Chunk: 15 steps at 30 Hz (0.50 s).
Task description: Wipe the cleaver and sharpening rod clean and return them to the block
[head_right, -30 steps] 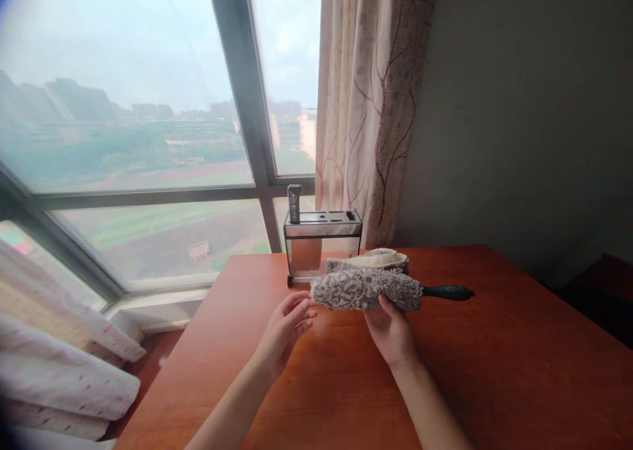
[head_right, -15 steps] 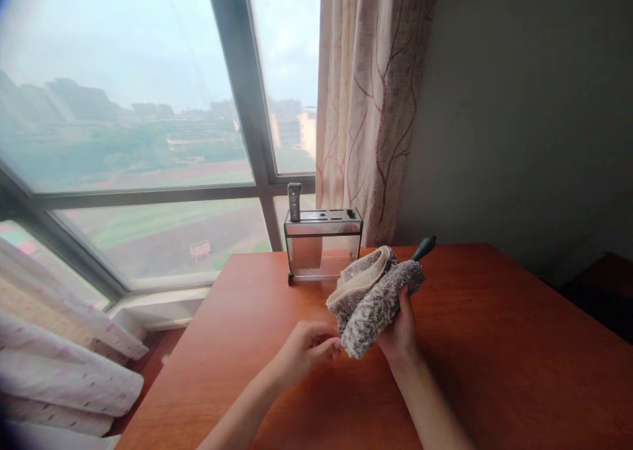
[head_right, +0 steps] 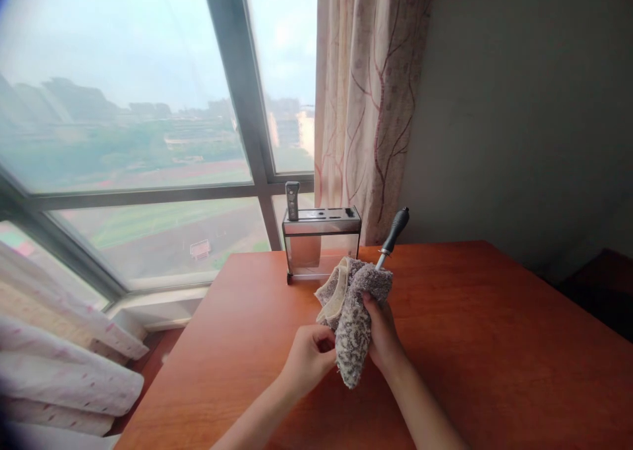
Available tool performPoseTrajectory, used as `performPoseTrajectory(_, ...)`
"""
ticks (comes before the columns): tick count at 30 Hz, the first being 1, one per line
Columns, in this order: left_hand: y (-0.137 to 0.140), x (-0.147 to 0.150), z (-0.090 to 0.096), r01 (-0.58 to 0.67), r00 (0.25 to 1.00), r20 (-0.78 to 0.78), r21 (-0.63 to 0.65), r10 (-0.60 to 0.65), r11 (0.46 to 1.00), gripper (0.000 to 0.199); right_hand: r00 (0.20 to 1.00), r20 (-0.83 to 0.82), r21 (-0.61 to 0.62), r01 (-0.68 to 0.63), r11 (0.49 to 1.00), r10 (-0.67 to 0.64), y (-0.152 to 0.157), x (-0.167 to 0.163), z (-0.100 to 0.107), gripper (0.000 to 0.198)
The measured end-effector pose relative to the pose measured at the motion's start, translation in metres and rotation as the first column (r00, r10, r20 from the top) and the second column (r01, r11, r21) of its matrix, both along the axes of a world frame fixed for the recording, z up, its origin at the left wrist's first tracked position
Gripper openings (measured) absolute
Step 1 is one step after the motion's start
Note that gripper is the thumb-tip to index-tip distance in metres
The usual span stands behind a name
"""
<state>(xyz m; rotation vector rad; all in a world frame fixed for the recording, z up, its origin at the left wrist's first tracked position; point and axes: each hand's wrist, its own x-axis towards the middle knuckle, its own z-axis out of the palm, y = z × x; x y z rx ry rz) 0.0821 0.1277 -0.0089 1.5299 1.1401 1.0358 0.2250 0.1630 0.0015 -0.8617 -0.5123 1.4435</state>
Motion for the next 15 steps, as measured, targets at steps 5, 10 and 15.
performPoseTrajectory(5,-0.001,-0.006,0.005,0.157,0.980,-0.135,0.093,-0.144,0.983,0.020,0.993,0.082,-0.016,0.084,0.996,-0.082,0.002,0.006,0.004,0.035)
performPoseTrajectory(10,0.001,-0.013,-0.003,0.492,0.867,-0.007,-0.159,-0.499,0.856,0.032,0.998,0.008,-0.026,0.066,0.997,-0.066,0.005,0.020,0.006,0.038)
performPoseTrajectory(15,0.001,-0.011,-0.006,0.518,0.855,0.169,-0.280,-0.490,0.808,0.045,0.991,-0.134,-0.054,0.018,0.998,-0.025,0.005,0.029,0.009,0.033)
